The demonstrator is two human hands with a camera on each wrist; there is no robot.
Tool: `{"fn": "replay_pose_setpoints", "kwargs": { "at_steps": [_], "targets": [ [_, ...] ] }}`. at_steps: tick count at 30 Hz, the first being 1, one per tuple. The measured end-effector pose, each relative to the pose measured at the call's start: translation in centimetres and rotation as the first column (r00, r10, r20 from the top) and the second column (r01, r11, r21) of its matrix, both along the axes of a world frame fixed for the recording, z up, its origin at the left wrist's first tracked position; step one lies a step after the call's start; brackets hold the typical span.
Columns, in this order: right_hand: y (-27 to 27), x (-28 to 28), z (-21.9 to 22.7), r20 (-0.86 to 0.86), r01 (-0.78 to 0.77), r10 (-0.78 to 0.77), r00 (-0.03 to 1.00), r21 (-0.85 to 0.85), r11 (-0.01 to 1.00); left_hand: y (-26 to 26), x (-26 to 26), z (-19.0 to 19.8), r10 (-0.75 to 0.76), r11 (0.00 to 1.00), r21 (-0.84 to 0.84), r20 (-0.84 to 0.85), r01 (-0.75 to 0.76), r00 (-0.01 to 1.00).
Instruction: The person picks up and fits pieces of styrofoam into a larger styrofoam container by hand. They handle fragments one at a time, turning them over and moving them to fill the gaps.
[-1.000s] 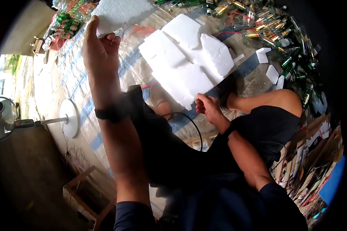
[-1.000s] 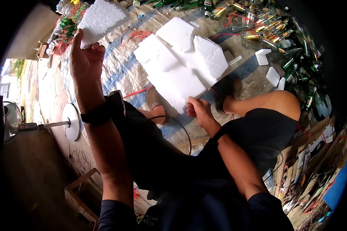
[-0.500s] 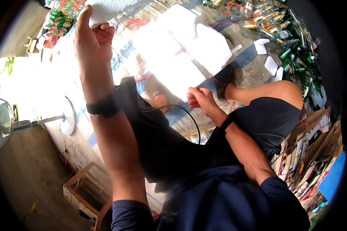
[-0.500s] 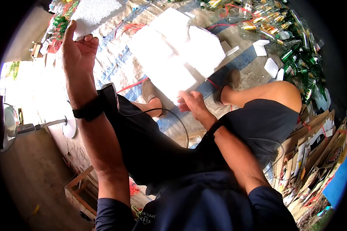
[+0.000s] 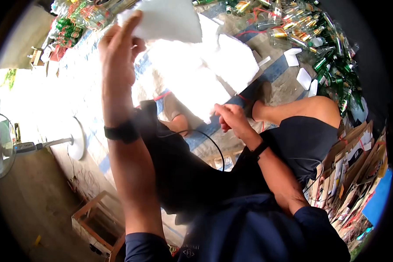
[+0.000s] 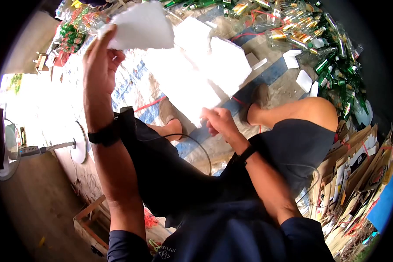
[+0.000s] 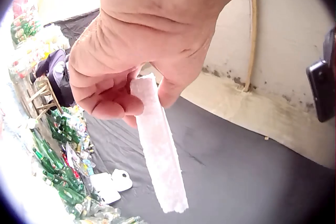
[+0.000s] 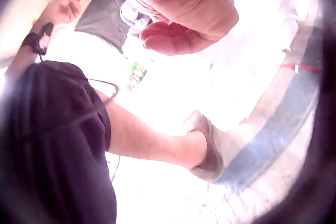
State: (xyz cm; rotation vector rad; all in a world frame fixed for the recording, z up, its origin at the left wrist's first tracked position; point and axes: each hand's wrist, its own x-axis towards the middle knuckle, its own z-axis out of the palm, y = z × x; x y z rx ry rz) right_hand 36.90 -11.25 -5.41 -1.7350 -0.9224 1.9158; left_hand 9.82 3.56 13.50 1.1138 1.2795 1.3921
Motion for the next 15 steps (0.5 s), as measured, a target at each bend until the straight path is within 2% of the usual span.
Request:
{"fn": "replay_pose_setpoints", "kwargs": {
  "at_steps": [1, 2, 3, 4, 6, 7, 8, 11, 15],
  "targets": [
    [0.3, 0.3, 0.1, -0.15, 0.118, -0.103, 0.983, 0.098, 0.988, -0.4, 0.5, -0.2, -0.095, 0.994, 0.058, -0.036, 0.097, 0.995],
    [0.6, 0.4, 0.3, -0.306, 0.246, -0.185, 0.934, 0.176, 0.953, -0.4, 1.0, -0.5, -0.099, 0.993, 0.051, -0.119, 0.106, 0.988],
    [1.3, 0.7, 1.6, -0.348, 0.252, -0.167, 0.923, 0.217, 0.943, -0.5, 1.5, -0.8, -0.093, 0.995, 0.0, -0.193, 0.095, 0.977],
    [2.2, 0.7, 3.5, -0.349, 0.255, -0.166, 0.922, 0.228, 0.94, -1.0, 2.4, -0.3, -0.09, 0.996, -0.05, -0.266, 0.08, 0.96],
    [3.6, 0.5, 6.4, -0.584, 0.474, -0.351, 0.732, 0.067, 0.878, -1.4, 3.6, 0.1, -0.203, 0.979, -0.064, -0.342, 0.193, 0.918],
    [3.8, 1.1, 5.9, -0.611, 0.418, -0.271, 0.744, 0.108, 0.902, -1.4, 3.9, 0.0, -0.219, 0.976, -0.093, -0.376, 0.198, 0.9],
    [4.0, 1.2, 6.3, -0.611, 0.42, -0.272, 0.744, 0.111, 0.901, -1.4, 4.2, -0.1, -0.236, 0.972, -0.123, -0.41, 0.203, 0.881],
    [4.4, 0.0, 11.3, -0.565, 0.425, -0.171, 0.808, 0.357, 0.832, -1.6, 5.0, 0.1, -0.287, 0.958, -0.132, -0.427, 0.255, 0.858],
    [5.2, 0.3, 9.3, -0.535, 0.358, -0.068, 0.842, 0.461, 0.812, -1.3, 5.4, 0.2, -0.362, 0.932, -0.161, -0.437, 0.324, 0.823]
  ]
}}
